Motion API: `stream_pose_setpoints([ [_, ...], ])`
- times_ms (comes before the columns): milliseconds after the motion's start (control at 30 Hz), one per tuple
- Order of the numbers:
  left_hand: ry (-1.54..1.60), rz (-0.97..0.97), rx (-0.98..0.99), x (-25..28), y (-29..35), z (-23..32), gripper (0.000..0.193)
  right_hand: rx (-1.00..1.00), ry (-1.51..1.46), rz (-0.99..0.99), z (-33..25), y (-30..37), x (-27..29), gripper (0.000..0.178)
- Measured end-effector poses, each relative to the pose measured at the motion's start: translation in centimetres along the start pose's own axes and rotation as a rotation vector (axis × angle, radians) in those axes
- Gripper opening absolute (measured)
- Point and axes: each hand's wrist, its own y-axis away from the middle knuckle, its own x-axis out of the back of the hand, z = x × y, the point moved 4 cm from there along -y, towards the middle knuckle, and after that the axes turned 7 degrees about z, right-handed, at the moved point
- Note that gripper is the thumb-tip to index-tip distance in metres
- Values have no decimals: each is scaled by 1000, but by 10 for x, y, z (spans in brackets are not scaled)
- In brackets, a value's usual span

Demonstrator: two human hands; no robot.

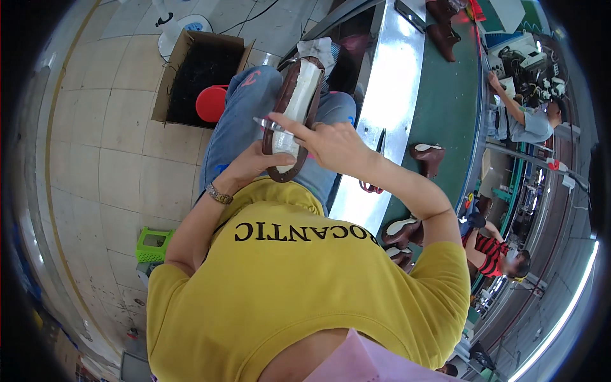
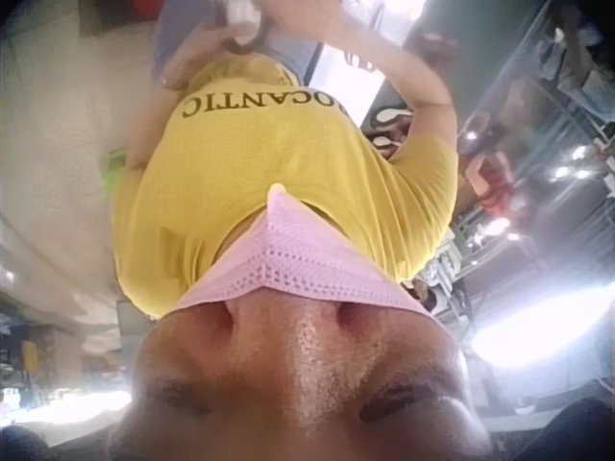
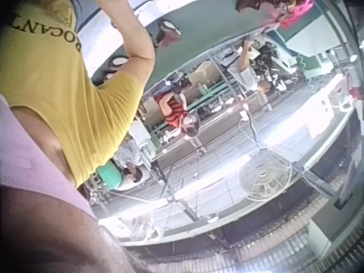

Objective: Trimming excess material and refining the upper of a shoe while it is on a last.

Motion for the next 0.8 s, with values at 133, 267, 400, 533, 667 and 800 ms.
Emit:
stream_pose_setpoints([
  [133, -114, 2, 15, -4, 3, 10, 42, 228, -83, 35, -31, 23, 11, 78],
  [267, -90, -25, -133, 18, -5, -32, 44, 91, -37, 12, -25, 21, -1, 76],
  [400, -334, 44, -79, -9, 2, 5, 43, 166, -8, 85, -26, 34, 10, 73],
  [533, -385, -56, -116, -24, -2, 6, 47, 98, -35, 134, -15, 43, 5, 65],
  [667, -1089, -144, -164, -64, -3, 37, 47, -240, -163, 63, 51, 76, 1, 66],
  [800, -1312, 145, -1354, -108, -53, 101, 51, -740, -635, 312, 98, 116, -1, 57],
])
